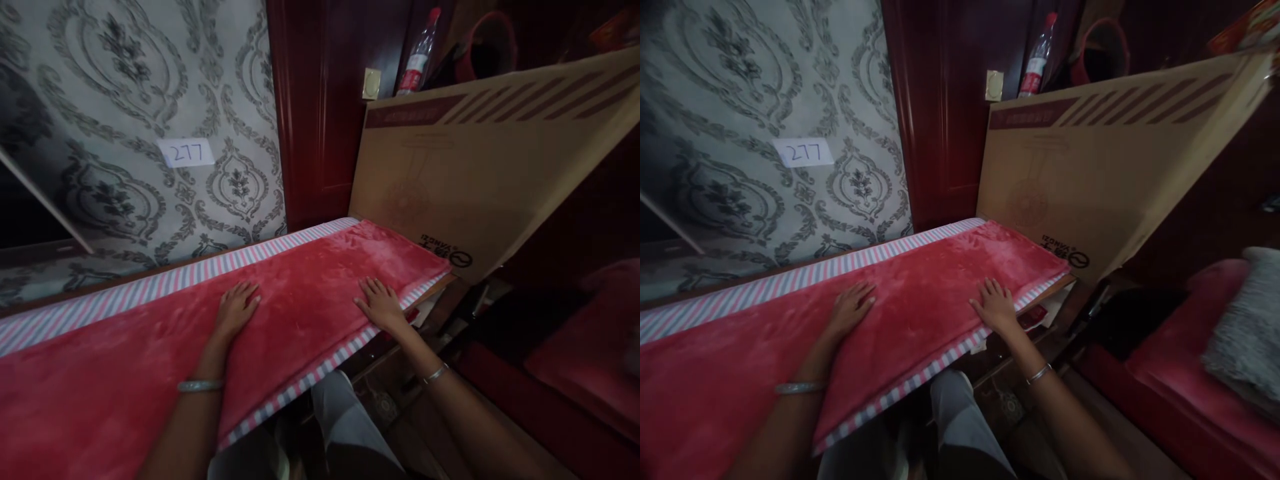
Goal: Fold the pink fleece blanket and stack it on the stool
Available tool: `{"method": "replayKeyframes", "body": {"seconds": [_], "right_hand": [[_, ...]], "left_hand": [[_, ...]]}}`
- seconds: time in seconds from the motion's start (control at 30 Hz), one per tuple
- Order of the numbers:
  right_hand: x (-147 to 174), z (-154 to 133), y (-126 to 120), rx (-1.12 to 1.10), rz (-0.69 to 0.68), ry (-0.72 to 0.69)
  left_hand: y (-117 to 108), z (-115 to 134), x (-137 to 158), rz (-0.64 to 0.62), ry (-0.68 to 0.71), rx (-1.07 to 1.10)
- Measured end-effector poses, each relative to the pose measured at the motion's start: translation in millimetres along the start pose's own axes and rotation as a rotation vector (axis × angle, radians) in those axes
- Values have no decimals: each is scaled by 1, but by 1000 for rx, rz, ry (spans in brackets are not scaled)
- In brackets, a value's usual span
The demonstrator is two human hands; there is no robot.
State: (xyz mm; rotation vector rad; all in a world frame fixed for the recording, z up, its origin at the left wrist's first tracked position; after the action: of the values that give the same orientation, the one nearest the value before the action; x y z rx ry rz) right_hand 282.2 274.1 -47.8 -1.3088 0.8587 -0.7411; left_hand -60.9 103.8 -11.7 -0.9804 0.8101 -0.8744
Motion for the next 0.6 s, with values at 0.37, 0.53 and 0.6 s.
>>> {"method": "replayKeyframes", "body": {"seconds": [0.37, 0.53, 0.6], "right_hand": [[-48, -42, -30, -115, 49, -210], [-71, 9, -17, -53, 26, -24], [-74, 44, -14, -35, 35, 90]], "left_hand": [[-1, -7, -5, 44, 28, 9], [3, -15, -10, 50, 35, 5], [6, -19, -13, 74, 40, 16]]}}
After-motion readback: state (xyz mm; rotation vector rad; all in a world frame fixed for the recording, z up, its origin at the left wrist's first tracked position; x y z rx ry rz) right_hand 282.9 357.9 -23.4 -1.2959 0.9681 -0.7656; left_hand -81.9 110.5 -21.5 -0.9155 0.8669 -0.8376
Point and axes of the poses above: each hand's wrist, its own x-axis away from the middle knuckle, its own y-axis out of the palm, z = x × y, the point moved 3 cm from there along -x, towards the middle knuckle, and after that the axes turned 10 degrees about x, right-handed, at the moved point
